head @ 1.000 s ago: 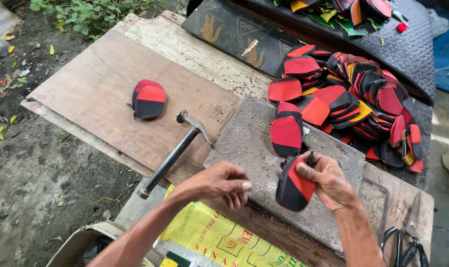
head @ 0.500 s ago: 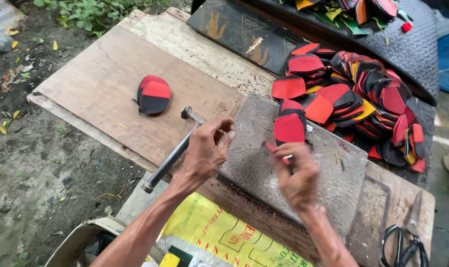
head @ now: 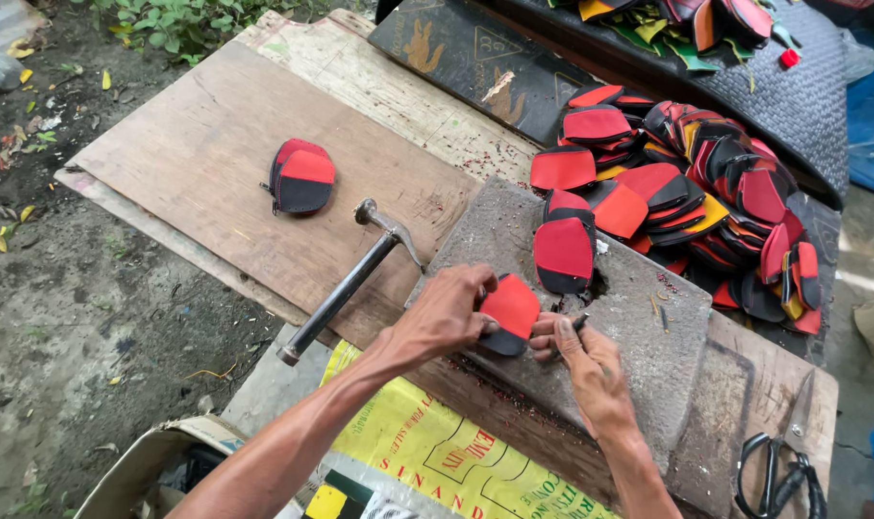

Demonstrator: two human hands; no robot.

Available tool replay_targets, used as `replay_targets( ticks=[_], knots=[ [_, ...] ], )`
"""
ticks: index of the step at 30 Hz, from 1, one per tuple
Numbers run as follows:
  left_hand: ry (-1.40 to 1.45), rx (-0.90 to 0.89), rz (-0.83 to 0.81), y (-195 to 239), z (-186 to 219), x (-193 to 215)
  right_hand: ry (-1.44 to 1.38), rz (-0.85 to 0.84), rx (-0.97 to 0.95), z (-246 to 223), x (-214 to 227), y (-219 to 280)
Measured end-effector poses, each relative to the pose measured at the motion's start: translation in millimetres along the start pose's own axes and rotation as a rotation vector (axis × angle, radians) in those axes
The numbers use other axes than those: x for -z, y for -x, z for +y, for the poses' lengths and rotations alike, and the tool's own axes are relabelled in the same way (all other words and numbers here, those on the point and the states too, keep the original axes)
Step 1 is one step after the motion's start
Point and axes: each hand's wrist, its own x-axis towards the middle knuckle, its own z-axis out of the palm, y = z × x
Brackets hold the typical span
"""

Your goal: The person uses a hammer and a metal punch to drive fasteners through the edges of red and black rubber sandal soles. They work on a concrete block, securing the soles one by one and placing the finished pieces onto a nearby pile.

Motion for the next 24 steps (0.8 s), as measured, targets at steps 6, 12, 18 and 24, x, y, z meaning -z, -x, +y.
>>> replay_targets(
  ticks=[6, 12, 18, 24],
  knots=[
    [0.005, -0.04, -0.106, -9, -24, 17, -0.083, -0.005, -0.078, 11, 13, -6],
    [-0.09, -0.109, -0.145, -8, -25, 17, -0.258, 0.0, -0.035, 11, 14, -3],
    [0.048, -0.085, -0.159, -7, -37, 19, -0.227, 0.026, 0.073, -14, -17, 1],
    [0.082, -0.1, -0.186, -4, -42, 20, -0.225, -0.007, 0.117, -19, -32, -2]
  ],
)
